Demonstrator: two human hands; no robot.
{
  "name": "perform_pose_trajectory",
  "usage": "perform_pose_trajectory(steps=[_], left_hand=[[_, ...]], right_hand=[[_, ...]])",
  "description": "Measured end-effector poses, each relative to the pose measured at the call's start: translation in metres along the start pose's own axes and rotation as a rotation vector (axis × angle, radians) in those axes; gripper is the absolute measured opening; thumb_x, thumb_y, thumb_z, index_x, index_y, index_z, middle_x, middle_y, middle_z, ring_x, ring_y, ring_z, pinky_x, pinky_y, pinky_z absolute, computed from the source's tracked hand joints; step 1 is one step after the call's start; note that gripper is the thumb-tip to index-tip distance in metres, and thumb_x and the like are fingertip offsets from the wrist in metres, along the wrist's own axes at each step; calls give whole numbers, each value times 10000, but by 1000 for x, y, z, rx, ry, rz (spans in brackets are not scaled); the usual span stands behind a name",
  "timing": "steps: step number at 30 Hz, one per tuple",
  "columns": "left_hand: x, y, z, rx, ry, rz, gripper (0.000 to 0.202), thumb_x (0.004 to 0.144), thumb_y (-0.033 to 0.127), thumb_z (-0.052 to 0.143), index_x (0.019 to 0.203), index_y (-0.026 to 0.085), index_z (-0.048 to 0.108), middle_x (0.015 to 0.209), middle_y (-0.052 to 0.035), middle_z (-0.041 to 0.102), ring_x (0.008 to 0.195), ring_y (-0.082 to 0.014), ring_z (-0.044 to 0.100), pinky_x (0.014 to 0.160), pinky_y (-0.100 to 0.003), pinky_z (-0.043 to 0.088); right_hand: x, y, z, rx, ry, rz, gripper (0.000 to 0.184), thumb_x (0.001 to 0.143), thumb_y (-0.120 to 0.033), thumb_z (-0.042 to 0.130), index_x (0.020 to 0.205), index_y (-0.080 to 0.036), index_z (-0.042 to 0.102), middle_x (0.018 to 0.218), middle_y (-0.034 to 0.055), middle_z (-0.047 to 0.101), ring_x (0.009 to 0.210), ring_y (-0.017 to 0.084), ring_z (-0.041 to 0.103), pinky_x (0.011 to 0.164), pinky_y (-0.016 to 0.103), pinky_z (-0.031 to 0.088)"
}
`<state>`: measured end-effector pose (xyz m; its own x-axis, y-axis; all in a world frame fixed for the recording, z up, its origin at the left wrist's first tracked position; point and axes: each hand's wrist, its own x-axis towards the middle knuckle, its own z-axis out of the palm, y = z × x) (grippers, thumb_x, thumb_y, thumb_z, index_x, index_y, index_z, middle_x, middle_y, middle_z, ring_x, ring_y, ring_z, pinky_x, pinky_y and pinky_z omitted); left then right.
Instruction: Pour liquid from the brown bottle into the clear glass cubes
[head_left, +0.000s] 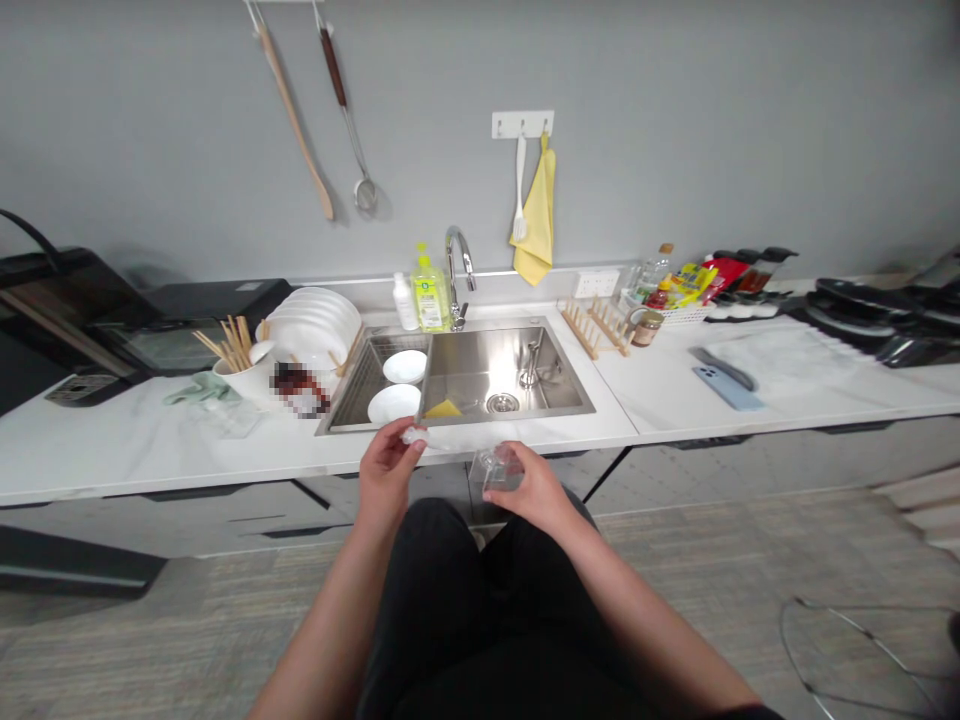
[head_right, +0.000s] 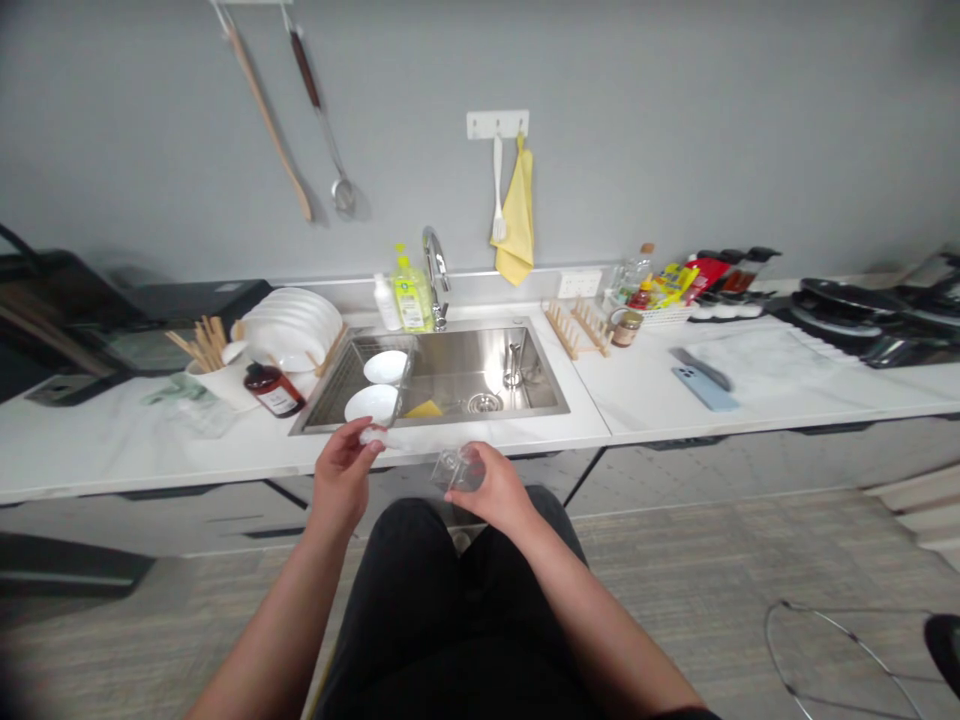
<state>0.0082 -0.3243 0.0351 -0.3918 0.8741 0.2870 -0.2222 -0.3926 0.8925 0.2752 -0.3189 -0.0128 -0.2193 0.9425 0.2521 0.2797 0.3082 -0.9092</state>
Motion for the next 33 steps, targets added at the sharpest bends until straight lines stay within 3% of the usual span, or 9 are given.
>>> perform_pose_trajectory(steps=[3, 7, 11, 15, 19, 22, 25, 28, 33], left_hand=[[10, -11, -38, -226, 168, -132, 538, 760, 447, 1065, 1194, 227, 835, 1066, -65, 846, 811, -125, 733, 794, -260, 614], [25, -16, -116, -319, 393, -168, 499, 670, 369, 1085, 986, 220, 730, 843, 32, 744, 778, -108, 722, 800, -231, 601], [48, -4, -191, -71, 524, -47, 502, 654, 303, 1018, 977, 229, 641, 864, 50, 708, 908, -185, 788, 939, -356, 641], [82, 7, -238, 391, 645, 65, 459, 705, 422, 942, 1024, 198, 701, 863, 31, 656, 865, -181, 698, 916, -367, 603], [111, 9, -265, 730, 739, 20, 491, 747, 519, 899, 1071, 187, 738, 867, 19, 633, 816, -198, 608, 899, -414, 597], [125, 6, -279, 1023, 765, -60, 415, 780, 482, 872, 1059, 202, 744, 868, 5, 631, 829, -236, 621, 990, -483, 597], [133, 2, -285, 1212, 707, -84, 341, 810, 421, 832, 1054, 203, 737, 901, -21, 635, 891, -269, 647, 1060, -508, 577], [138, -4, -284, 1310, 596, 28, 254, 850, 348, 762, 1039, 181, 739, 1004, -81, 657, 1023, -303, 661, 1094, -497, 553], [143, -13, -278, 1356, 476, 157, 162, 879, 287, 708, 995, 177, 735, 1061, -76, 618, 1016, -283, 629, 1097, -492, 551]], right_hand=[[1, 15, -4, 61, 44, 13, 804, 671, -501, 1095, 1331, -250, 709, 1328, 138, 830, 1229, 381, 807, 1062, 539, 667], [15, 37, -14, 103, 96, 17, 827, 698, -584, 1081, 1356, -262, 697, 1361, 147, 814, 1236, 387, 802, 1112, 579, 653], [43, 58, -32, 131, 193, 23, 810, 730, -635, 1041, 1359, -280, 673, 1401, 145, 763, 1201, 360, 794, 1127, 593, 650], [66, 78, -48, 97, 240, 45, 811, 724, -658, 1012, 1344, -286, 646, 1340, 124, 760, 1182, 354, 770, 1154, 617, 621], [71, 91, -63, -11, 248, -8, 726, 766, -672, 965, 1297, -293, 647, 1298, 105, 764, 1243, 359, 738, 1173, 607, 593], [69, 95, -80, -53, 197, -1, 778, 758, -659, 974, 1361, -300, 639, 1326, 109, 781, 1275, 377, 751, 1179, 621, 584], [67, 95, -101, -126, 97, 16, 813, 756, -632, 987, 1417, -295, 655, 1336, 115, 809, 1288, 386, 764, 1217, 621, 564], [66, 92, -115, -192, 39, 18, 755, 796, -616, 962, 1421, -279, 703, 1423, 137, 798, 1318, 398, 757, 1215, 615, 573], [68, 87, -116, -206, 50, 42, 827, 791, -652, 946, 1481, -259, 714, 1459, 168, 790, 1328, 432, 757, 1162, 644, 603]])
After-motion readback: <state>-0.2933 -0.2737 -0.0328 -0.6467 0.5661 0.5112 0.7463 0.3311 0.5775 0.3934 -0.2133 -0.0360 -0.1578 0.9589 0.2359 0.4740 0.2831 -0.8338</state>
